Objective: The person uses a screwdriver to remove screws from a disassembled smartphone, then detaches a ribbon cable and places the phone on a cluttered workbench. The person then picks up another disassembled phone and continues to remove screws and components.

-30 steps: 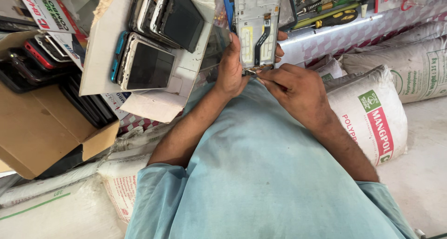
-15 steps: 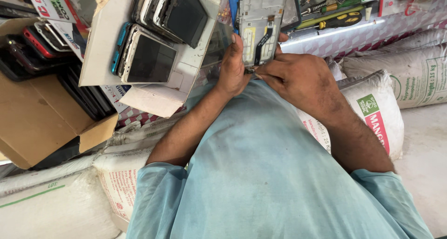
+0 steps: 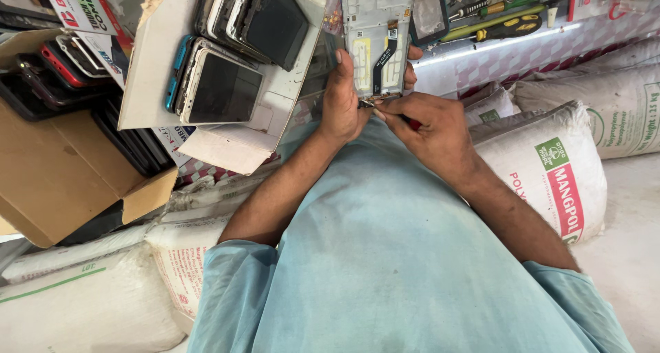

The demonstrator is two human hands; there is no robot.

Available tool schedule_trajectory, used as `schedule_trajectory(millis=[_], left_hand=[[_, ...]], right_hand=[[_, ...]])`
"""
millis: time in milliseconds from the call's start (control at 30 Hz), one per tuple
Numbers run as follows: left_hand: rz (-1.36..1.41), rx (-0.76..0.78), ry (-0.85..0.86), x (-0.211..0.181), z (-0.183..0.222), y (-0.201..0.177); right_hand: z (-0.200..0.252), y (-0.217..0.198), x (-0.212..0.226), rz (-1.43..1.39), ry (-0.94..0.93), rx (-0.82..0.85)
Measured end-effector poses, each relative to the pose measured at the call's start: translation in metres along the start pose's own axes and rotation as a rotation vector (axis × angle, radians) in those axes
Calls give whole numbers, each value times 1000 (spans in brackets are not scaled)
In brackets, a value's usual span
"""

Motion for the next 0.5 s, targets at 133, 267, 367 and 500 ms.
schedule_trajectory(millis=[133,267,367,500], left_hand=[[-104,29,8,1,2,3],[-69,42,-20,5,0,5],[-11,14,-49,6,0,3],[19,-3,-50,5,0,-1]], right_hand=[[2,-11,12,275,4,57],[-1,-21,26,489,-68,125],[-10,-25,29,484,-91,157],[-22,-30,23,292,-100,203]])
Point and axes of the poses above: each hand's wrist, its own z-axis away from the middle knuckle, its own y-axis out of the palm, x = y × z, the point moved 3 cm from there along -z, towards the middle knuckle, and after that the axes turned 1 degree about -z, right-handed, at the moved point
